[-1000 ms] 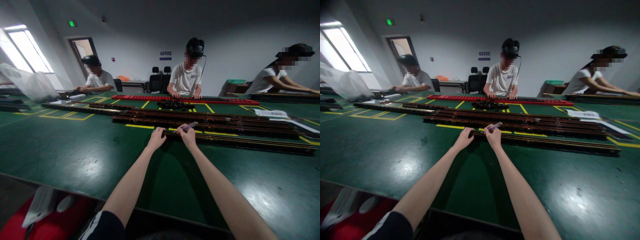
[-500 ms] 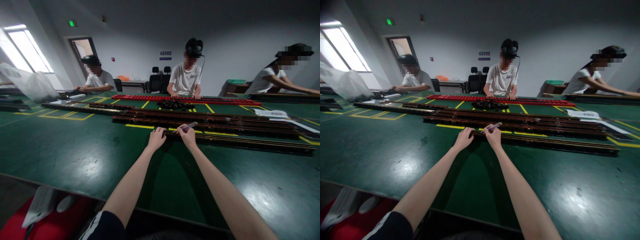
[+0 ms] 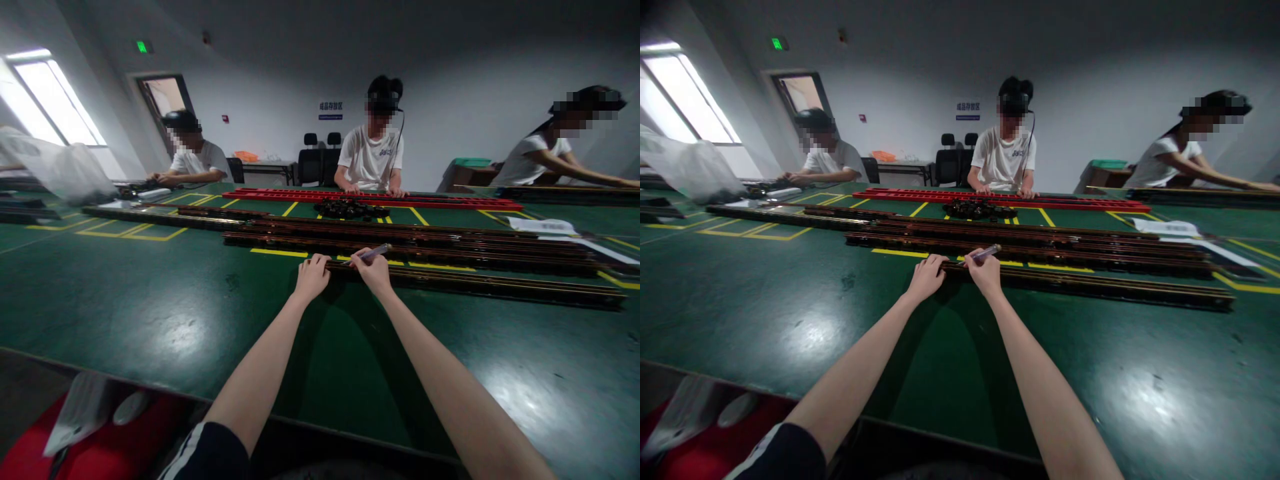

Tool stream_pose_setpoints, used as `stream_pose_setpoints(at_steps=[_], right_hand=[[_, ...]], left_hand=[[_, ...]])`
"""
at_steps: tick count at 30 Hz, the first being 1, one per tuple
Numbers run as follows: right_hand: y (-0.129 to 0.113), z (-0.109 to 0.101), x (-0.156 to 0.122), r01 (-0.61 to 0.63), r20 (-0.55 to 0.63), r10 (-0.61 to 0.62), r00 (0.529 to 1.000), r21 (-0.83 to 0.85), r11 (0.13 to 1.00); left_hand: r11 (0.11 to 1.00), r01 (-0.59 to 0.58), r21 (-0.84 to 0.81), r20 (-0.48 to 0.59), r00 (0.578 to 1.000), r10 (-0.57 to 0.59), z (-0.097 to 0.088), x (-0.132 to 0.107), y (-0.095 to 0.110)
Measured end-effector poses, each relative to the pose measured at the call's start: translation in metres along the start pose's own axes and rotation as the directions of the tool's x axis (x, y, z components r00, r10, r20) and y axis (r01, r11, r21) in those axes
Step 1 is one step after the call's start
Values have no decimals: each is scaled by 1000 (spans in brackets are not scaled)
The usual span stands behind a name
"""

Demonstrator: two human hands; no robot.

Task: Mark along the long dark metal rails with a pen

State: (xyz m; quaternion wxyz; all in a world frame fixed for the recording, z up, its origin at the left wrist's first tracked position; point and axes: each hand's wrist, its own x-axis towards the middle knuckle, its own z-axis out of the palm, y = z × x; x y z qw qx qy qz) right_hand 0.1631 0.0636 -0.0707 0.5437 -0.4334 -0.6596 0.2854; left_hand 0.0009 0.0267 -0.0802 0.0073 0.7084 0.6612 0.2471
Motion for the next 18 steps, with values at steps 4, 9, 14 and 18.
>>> stream_pose_setpoints(at_steps=[4,9,14,18], right_hand=[[0,1,0,2,14,-2,1000,6,1000],[-1,-1,0,-6,-1,6,1000,15,1000],[0,-4,0,-14,-22,15,1000,31,999],[1,-4,1,-16,-38,17,999,15,1000]], left_hand=[[1000,-3,5,-19,1000,3,2,0,-2],[999,-22,43,-57,998,24,6,1,-3],[991,-71,114,-123,989,85,9,0,-4],[984,-110,138,-139,982,129,9,-1,-4]])
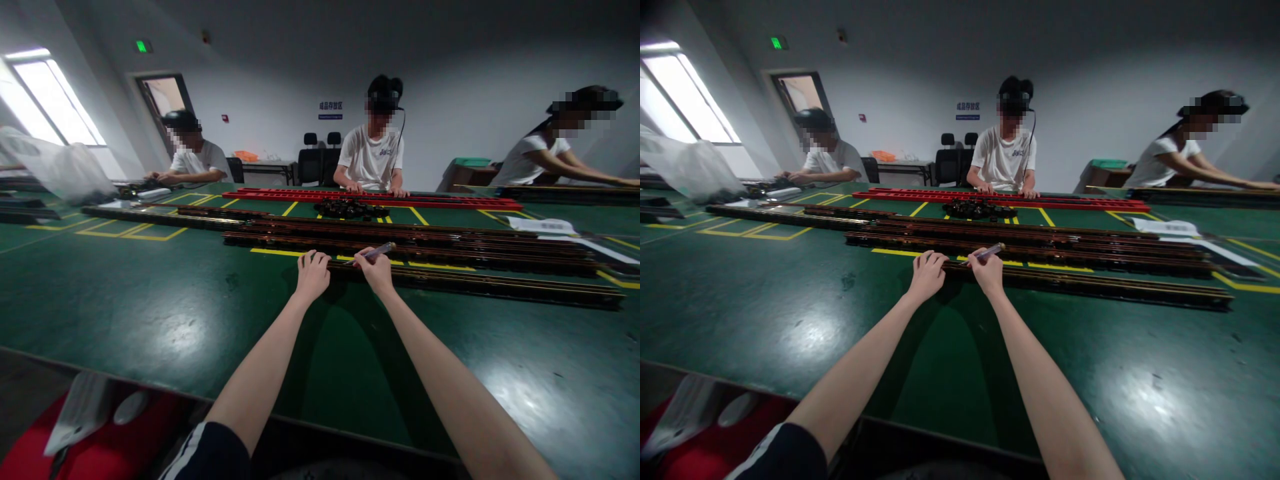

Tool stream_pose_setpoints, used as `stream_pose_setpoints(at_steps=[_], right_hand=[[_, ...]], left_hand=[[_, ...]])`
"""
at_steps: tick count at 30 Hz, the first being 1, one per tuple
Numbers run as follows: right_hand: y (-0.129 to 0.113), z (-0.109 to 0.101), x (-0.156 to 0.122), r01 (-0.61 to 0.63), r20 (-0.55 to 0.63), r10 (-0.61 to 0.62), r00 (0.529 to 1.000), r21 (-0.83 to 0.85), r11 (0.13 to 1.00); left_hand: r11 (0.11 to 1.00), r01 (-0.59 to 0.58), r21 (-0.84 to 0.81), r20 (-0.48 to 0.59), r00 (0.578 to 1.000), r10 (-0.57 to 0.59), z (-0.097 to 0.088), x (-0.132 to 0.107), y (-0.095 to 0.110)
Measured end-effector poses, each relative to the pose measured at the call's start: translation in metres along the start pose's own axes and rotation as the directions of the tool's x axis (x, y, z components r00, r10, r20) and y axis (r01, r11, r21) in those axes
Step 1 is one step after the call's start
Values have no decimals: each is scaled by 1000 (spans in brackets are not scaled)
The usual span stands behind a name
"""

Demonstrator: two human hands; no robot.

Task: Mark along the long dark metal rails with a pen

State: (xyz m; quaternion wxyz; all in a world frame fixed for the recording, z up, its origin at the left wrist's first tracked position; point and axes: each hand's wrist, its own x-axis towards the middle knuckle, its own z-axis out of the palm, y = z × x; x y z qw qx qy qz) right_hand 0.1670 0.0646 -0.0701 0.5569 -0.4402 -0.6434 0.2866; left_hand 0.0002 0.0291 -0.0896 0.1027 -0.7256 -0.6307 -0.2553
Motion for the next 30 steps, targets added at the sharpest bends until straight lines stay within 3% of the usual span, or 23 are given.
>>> stream_pose_setpoints(at_steps=[9,17,30], right_hand=[[-1,0,0,-4,5,4,1000,-7,1000],[2,4,0,17,65,-16,998,-16,1000],[1,1,0,0,-5,0,1000,-13,1000]], left_hand=[[999,-49,15,11,999,48,-3,0,3],[999,4,-32,19,1000,-3,-6,2,2],[997,-3,-71,58,998,7,-8,2,1]])
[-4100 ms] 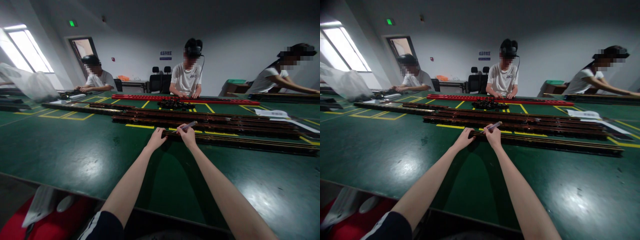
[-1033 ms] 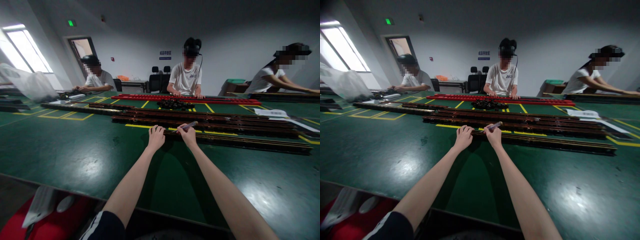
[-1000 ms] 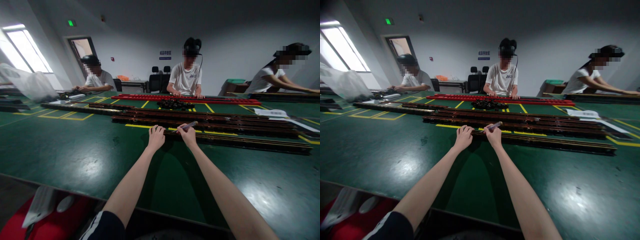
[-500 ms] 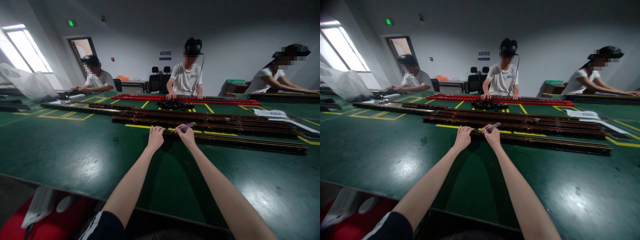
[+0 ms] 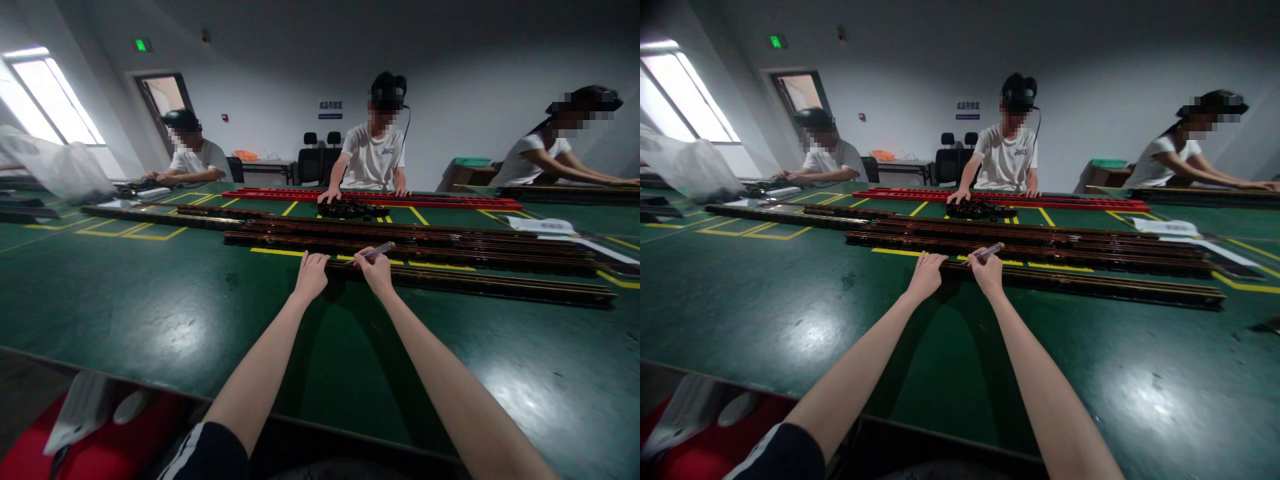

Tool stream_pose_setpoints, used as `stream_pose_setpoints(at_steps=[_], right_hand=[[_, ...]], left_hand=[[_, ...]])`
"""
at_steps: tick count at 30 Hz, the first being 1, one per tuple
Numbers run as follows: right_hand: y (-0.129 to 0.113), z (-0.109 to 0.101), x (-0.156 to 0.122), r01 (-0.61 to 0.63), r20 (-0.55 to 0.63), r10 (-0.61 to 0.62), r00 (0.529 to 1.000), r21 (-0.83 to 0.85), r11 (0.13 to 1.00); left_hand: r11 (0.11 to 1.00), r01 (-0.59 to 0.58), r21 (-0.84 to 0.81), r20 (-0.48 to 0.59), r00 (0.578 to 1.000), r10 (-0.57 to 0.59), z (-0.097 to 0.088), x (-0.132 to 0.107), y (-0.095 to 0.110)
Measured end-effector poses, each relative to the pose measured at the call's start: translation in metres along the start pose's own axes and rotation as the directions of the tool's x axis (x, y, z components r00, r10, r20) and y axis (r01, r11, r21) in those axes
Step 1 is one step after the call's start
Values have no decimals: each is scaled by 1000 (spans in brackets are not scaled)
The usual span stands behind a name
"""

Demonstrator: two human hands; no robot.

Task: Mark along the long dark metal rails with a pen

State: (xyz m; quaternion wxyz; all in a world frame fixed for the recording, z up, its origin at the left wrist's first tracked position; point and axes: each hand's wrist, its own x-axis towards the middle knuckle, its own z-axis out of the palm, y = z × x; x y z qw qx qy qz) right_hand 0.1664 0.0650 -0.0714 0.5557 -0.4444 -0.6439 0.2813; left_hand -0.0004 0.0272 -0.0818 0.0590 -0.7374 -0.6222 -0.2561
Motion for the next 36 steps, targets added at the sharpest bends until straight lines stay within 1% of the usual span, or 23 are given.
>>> stream_pose_setpoints(at_steps=[5,12,17,23,31,36], right_hand=[[0,-2,-1,-11,-24,11,1000,9,1000],[-1,-1,0,-40,-23,40,999,18,999],[3,0,1,-23,-5,23,1000,42,999],[4,-1,1,-11,2,11,1000,28,1000],[1,-1,0,-8,8,8,1000,21,1000],[2,-1,1,-19,9,18,1000,27,999]], left_hand=[[1000,3,3,3,1000,-3,1,0,-1],[1000,4,-8,-2,1000,-4,1,0,-1],[1000,2,-11,15,1000,-2,1,1,-1],[1000,-5,8,35,999,5,0,0,0],[999,-18,30,8,1000,18,2,0,-2],[999,-6,39,1,1000,6,1,0,-1]])
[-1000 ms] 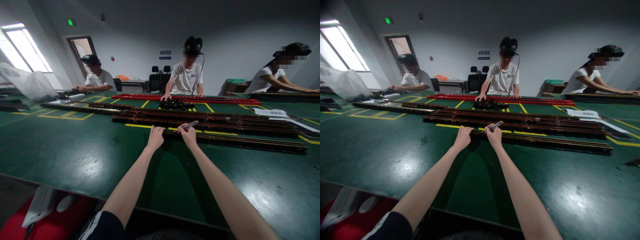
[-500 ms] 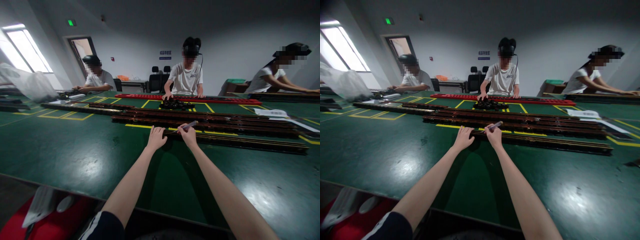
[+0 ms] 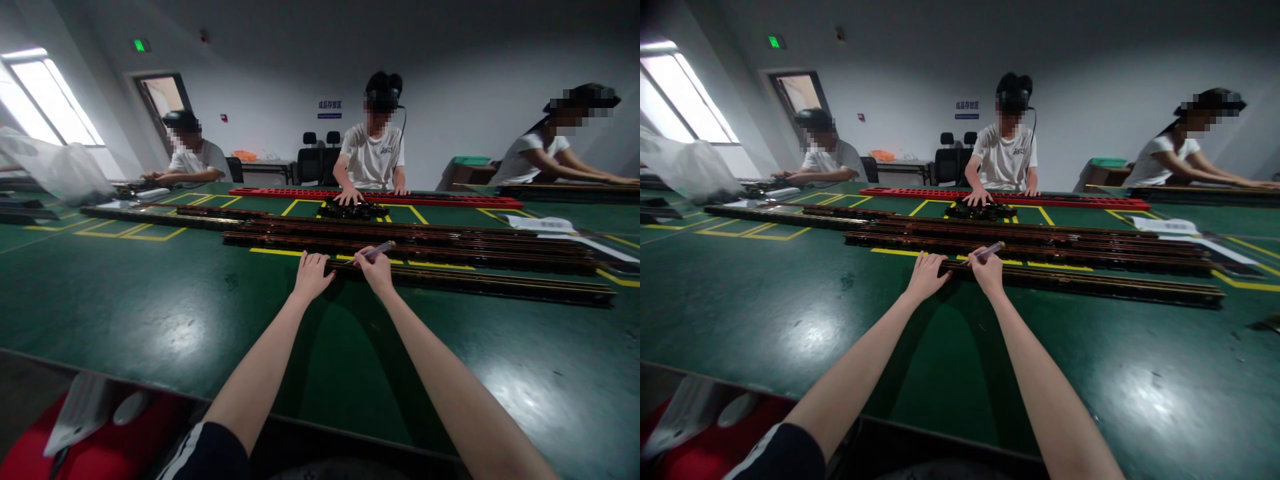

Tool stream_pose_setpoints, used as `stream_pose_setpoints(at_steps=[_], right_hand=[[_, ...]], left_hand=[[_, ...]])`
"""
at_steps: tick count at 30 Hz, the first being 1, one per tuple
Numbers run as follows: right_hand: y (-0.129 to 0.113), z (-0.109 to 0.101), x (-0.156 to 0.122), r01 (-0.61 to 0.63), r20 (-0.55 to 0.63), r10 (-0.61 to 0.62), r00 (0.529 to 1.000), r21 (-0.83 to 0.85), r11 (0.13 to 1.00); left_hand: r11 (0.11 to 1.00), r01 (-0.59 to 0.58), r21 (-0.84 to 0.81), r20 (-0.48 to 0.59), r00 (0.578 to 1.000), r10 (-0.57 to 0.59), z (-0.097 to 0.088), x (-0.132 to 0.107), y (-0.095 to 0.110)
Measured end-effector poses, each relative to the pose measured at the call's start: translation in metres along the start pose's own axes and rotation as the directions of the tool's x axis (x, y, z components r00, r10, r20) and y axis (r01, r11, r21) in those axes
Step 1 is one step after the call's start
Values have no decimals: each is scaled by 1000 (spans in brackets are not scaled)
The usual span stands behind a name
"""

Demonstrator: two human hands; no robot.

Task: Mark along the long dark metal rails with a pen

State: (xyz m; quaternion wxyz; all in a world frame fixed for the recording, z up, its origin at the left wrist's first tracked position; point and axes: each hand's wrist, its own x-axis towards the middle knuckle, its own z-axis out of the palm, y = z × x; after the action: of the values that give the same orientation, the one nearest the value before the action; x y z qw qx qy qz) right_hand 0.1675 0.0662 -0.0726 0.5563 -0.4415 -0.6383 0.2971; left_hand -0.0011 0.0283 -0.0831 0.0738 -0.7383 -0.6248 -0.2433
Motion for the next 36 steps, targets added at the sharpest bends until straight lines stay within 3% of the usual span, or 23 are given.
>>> stream_pose_setpoints(at_steps=[18,26,36], right_hand=[[4,0,1,11,17,-11,1000,5,1000],[-4,1,-2,35,69,-33,997,-27,999],[-2,1,-1,36,47,-34,998,-42,998]], left_hand=[[999,16,33,-38,999,-14,3,0,3],[991,135,-7,-58,989,-136,1,0,1],[996,90,30,-58,994,-88,3,1,2]])
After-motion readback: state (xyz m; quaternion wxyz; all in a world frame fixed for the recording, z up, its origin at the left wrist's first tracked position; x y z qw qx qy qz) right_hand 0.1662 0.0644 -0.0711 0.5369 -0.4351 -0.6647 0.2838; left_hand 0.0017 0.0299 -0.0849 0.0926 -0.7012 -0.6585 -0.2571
